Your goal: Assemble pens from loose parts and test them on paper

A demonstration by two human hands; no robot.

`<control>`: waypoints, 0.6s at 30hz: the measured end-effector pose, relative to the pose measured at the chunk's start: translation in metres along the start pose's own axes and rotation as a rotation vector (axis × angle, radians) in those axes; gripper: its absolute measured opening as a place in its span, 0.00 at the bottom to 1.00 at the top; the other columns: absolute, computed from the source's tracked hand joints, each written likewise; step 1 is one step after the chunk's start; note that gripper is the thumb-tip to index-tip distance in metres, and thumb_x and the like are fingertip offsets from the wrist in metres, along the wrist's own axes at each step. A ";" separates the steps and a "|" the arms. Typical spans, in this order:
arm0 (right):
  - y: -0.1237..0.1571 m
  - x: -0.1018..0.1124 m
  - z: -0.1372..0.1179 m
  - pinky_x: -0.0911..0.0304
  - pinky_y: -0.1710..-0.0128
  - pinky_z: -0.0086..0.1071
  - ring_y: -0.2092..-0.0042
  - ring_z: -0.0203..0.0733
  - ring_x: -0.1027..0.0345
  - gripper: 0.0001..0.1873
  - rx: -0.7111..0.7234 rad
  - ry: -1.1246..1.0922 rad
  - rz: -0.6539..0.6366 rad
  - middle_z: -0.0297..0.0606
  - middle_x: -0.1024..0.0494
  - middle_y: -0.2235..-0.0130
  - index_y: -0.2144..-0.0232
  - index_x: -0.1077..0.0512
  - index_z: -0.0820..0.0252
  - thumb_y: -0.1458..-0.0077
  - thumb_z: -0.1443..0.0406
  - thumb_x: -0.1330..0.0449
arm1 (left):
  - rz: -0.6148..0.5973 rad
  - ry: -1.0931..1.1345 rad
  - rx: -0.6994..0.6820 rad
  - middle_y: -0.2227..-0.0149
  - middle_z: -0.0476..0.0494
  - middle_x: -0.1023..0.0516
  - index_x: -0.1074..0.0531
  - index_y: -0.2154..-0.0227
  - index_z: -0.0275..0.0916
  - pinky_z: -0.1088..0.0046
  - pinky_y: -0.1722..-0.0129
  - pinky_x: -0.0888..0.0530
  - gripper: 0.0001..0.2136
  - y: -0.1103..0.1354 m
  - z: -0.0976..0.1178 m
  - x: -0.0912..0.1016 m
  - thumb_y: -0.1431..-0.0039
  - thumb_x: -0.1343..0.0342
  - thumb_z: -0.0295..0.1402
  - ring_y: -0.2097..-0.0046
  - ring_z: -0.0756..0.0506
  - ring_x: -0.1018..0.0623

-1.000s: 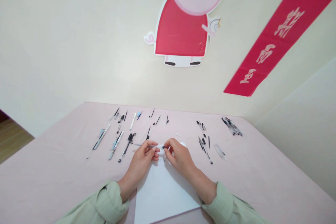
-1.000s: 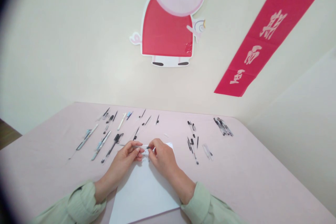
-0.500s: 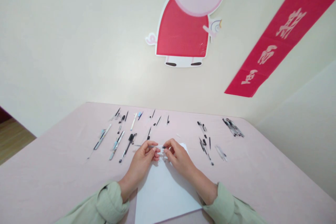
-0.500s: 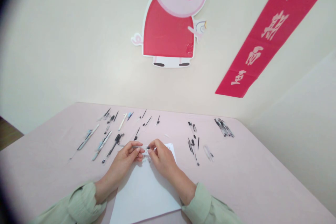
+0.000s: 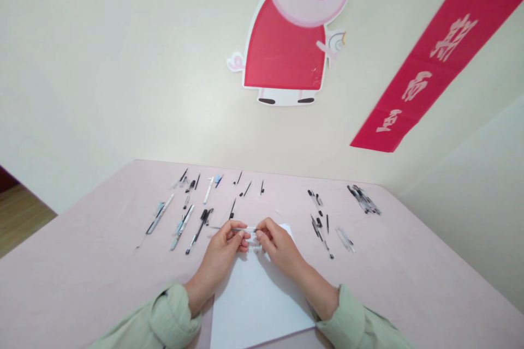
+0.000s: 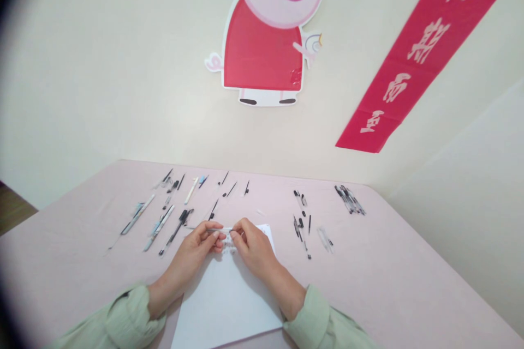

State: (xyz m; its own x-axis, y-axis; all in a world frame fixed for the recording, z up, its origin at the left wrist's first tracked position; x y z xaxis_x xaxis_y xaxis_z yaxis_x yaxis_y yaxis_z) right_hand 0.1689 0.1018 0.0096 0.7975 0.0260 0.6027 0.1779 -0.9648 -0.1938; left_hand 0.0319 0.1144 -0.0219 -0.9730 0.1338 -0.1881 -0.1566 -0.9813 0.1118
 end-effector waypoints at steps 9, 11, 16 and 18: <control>0.000 -0.002 0.006 0.44 0.71 0.26 0.72 0.35 0.36 0.11 -0.018 -0.001 -0.016 0.30 0.30 0.75 0.72 0.36 0.57 0.38 0.64 0.52 | -0.004 -0.011 0.005 0.71 0.46 0.21 0.30 0.65 0.38 0.71 0.71 0.26 0.12 0.000 -0.001 0.000 0.52 0.40 0.37 0.73 0.49 0.23; 0.000 0.000 0.005 0.44 0.70 0.26 0.71 0.35 0.36 0.05 -0.004 -0.003 0.008 0.30 0.30 0.73 0.69 0.35 0.57 0.40 0.64 0.48 | -0.007 -0.008 0.009 0.71 0.46 0.21 0.30 0.65 0.37 0.71 0.71 0.26 0.12 0.000 -0.002 0.000 0.51 0.40 0.37 0.73 0.49 0.24; -0.001 -0.002 0.004 0.45 0.70 0.27 0.72 0.35 0.37 0.10 0.003 0.006 -0.010 0.29 0.32 0.76 0.74 0.36 0.57 0.39 0.64 0.50 | -0.009 -0.011 0.006 0.71 0.46 0.21 0.30 0.66 0.38 0.70 0.71 0.26 0.13 0.000 0.000 -0.001 0.53 0.40 0.38 0.73 0.48 0.24; -0.001 -0.002 0.004 0.45 0.71 0.27 0.73 0.35 0.37 0.12 -0.008 -0.013 -0.020 0.30 0.32 0.76 0.74 0.37 0.57 0.38 0.64 0.52 | -0.006 -0.011 0.008 0.71 0.46 0.21 0.30 0.66 0.38 0.70 0.70 0.25 0.13 0.000 0.000 0.000 0.53 0.40 0.39 0.73 0.48 0.24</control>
State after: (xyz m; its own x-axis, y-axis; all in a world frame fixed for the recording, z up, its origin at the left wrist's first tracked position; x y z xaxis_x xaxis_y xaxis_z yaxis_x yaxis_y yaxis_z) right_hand 0.1691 0.1039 0.0058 0.8014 0.0489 0.5962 0.1897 -0.9660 -0.1759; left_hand 0.0323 0.1144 -0.0223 -0.9738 0.1415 -0.1779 -0.1640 -0.9793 0.1187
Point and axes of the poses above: each hand's wrist, its own y-axis away from the middle knuckle, its own x-axis out of the back of the hand, z = x × y, the point moved 9 cm from there along -y, towards the middle knuckle
